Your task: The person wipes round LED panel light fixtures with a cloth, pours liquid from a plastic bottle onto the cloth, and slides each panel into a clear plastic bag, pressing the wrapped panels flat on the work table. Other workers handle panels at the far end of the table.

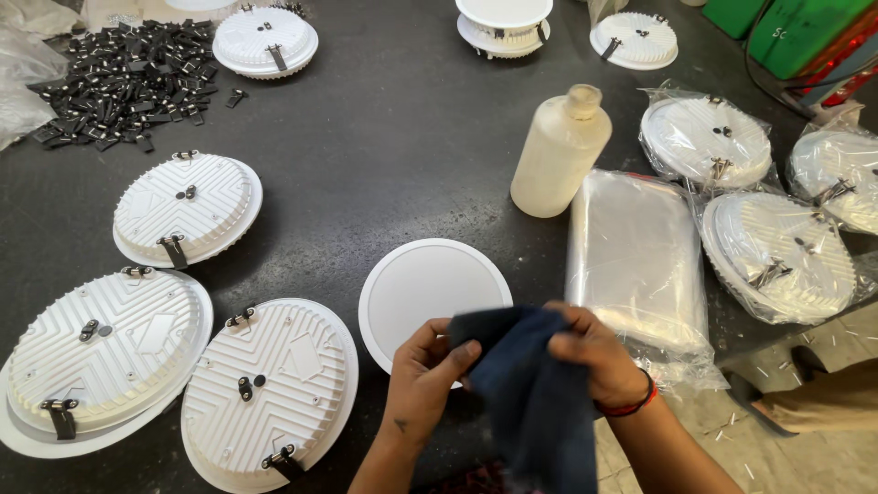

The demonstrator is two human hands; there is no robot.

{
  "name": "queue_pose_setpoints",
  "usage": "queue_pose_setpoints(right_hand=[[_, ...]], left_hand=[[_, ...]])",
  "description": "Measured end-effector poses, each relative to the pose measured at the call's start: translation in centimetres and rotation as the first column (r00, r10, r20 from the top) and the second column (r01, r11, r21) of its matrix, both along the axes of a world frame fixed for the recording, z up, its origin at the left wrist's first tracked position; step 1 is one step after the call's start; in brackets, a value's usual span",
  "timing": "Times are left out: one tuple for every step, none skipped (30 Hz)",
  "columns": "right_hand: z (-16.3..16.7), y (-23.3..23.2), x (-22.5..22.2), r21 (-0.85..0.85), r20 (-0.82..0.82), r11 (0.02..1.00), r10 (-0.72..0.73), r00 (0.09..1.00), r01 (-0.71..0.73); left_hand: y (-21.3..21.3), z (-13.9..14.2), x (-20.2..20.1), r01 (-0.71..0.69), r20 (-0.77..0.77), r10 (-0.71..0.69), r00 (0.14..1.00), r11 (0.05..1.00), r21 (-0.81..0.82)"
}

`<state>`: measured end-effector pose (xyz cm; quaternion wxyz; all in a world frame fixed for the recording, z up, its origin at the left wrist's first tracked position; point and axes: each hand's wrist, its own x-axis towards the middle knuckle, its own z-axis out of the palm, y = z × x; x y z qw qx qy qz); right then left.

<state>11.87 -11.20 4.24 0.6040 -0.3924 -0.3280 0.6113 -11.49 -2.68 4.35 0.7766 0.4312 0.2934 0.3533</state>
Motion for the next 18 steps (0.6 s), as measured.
queue_pose_setpoints(right_hand=[[-0.1,-0.1,0.4,-0.036,-0.093,0.993,-0.112,0.989,0.109],[0.1,-0.1,1.1,-0.077,-0.181,0.974,-0.225,0.957,0.214],[0.7,-0.3,2.1,-0.049,-0.158,0.956,-0.292,0.943,0.288],[1.5,-0.4,3.0,-0.019,-0.134,0.933,-0.358,0.924,0.359],[2.6,-0.6,4.4,-0.025,-0.142,0.874,-0.484,0.864,0.485],[3.6,-0.8,5.6,-0.033,-0.150,0.798,-0.599,0.787,0.601],[4.4,-0.9,6.8,0.040,-0.198,0.787,-0.597,0.777,0.615],[5.1,-0.9,8.2,0.114,-0.249,0.771,-0.589,0.769,0.627],[5.1,-0.9,8.9,0.094,-0.275,0.765,-0.596,0.755,0.638],[4.8,-0.9,9.8,0.076,-0.302,0.756,-0.603,0.738,0.650],[4.3,-1.0,10.6,0.059,-0.329,0.746,-0.612,0.719,0.663],[3.4,-0.8,11.1,0.028,-0.313,0.734,-0.638,0.703,0.679],[2.2,-0.9,11.2,-0.006,-0.293,0.716,-0.668,0.684,0.698],[1.2,-1.1,11.5,-0.041,-0.269,0.694,-0.700,0.661,0.718],[0.2,-1.3,11.5,-0.106,-0.211,0.675,-0.733,0.647,0.730],[-0.7,-1.3,11.4,-0.171,-0.150,0.648,-0.762,0.630,0.742],[-1.3,-1.7,11.2,-0.162,-0.159,0.673,-0.740,0.653,0.722],[-1.7,-2.0,10.8,-0.153,-0.169,0.696,-0.718,0.676,0.702]], left_hand=[[0.1,-0.1,0.2,-0.010,-0.017,0.010,1.000,1.000,0.008],[0.4,-0.1,0.5,-0.018,-0.032,0.018,0.999,1.000,0.020],[0.8,0.1,0.8,-0.048,-0.051,0.054,0.997,0.993,0.104],[1.4,0.4,1.4,-0.079,-0.063,0.092,0.994,0.979,0.187],[2.1,0.8,1.9,-0.111,-0.070,0.135,0.988,0.957,0.269],[3.1,1.3,2.6,-0.116,-0.135,0.184,0.974,0.910,0.398],[4.5,1.9,3.5,-0.111,-0.193,0.243,0.951,0.848,0.519],[5.9,2.5,4.7,-0.089,-0.216,0.247,0.944,0.827,0.555],[7.3,3.0,6.4,-0.065,-0.239,0.253,0.938,0.803,0.592],[8.9,3.3,8.5,-0.014,-0.298,0.241,0.924,0.799,0.602],[10.5,3.5,10.6,0.038,-0.354,0.228,0.907,0.792,0.609],[11.8,3.5,12.8,0.086,-0.411,0.261,0.874,0.748,0.658],[12.8,3.3,15.1,0.140,-0.461,0.292,0.838,0.702,0.699],[13.7,2.9,17.2,0.197,-0.505,0.323,0.800,0.655,0.730],[14.4,2.6,19.3,0.148,-0.473,0.352,0.808,0.656,0.740],[15.0,2.2,21.3,0.099,-0.441,0.379,0.814,0.657,0.748],[15.4,2.0,23.0,0.052,-0.409,0.406,0.817,0.654,0.754],[15.8,1.7,24.5,0.032,-0.395,0.402,0.826,0.666,0.745]])
